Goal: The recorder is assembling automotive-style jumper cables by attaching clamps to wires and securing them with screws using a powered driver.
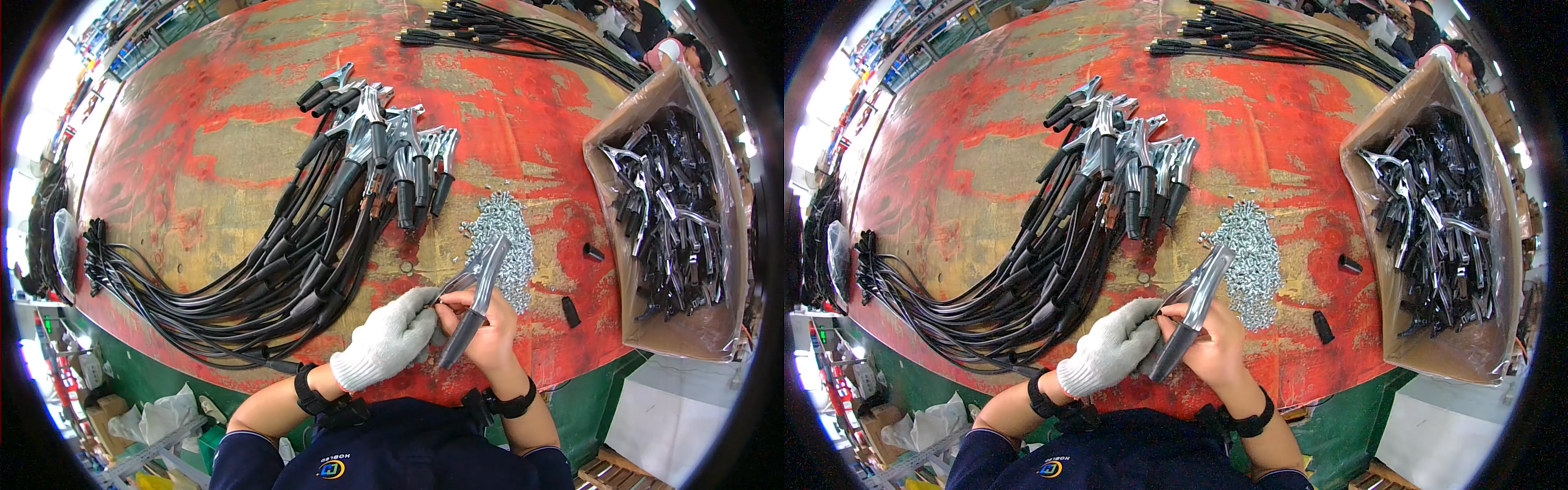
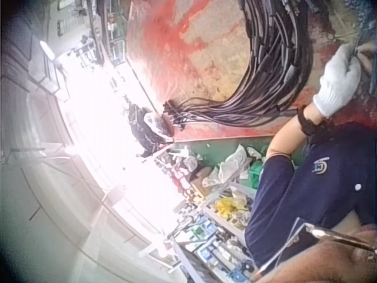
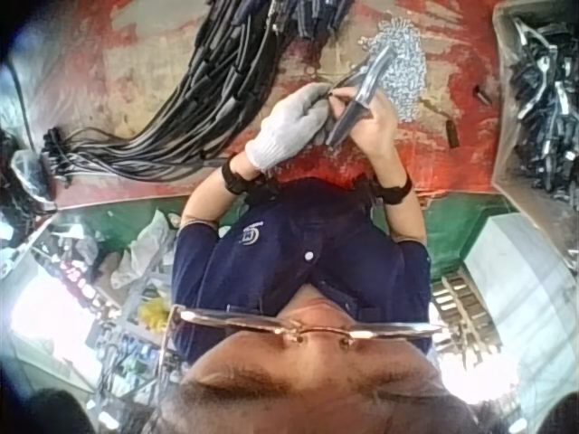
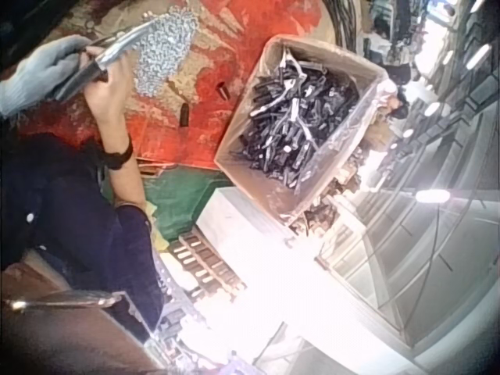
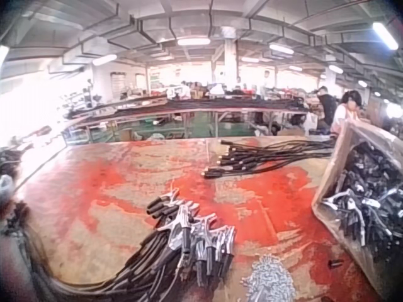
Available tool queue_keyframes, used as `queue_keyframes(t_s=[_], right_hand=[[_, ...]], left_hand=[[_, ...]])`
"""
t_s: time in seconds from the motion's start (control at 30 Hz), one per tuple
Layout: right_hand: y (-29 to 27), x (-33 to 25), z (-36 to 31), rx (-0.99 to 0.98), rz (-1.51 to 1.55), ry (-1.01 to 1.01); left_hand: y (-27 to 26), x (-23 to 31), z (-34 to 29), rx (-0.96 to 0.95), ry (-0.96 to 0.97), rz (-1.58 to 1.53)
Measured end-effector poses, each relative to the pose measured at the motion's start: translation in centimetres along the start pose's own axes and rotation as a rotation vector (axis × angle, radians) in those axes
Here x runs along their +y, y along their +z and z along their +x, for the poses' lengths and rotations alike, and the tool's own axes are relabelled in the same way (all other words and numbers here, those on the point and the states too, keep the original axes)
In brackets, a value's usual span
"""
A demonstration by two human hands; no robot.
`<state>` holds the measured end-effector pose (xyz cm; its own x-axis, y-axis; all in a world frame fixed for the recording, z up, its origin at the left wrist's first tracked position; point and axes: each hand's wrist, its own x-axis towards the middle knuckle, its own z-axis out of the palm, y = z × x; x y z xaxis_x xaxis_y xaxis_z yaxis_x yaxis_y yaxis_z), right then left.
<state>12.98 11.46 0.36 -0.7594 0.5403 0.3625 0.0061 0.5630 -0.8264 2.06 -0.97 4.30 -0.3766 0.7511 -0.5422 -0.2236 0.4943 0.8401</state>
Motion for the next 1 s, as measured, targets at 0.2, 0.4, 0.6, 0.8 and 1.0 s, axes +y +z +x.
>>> queue_keyframes(t_s=[0.2,0.4,0.6,0.8,1.0], right_hand=[[-0.1,-0.2,-0.2,0.023,0.072,0.163],[-0.4,-0.7,0.1,0.029,-0.043,0.005],[-0.5,-0.5,0.3,-0.023,-0.044,0.059],[-0.7,-1.1,0.4,-0.064,0.006,0.182],[-0.8,-0.9,0.4,-0.067,-0.018,0.159]], left_hand=[[0.2,-0.3,0.0,0.040,0.038,0.085],[0.0,0.2,-0.1,0.015,0.013,0.067],[0.1,0.2,0.0,0.036,0.016,0.105],[0.2,0.3,-0.1,0.034,-0.012,0.095],[0.2,-0.5,0.2,0.027,0.003,0.067]])
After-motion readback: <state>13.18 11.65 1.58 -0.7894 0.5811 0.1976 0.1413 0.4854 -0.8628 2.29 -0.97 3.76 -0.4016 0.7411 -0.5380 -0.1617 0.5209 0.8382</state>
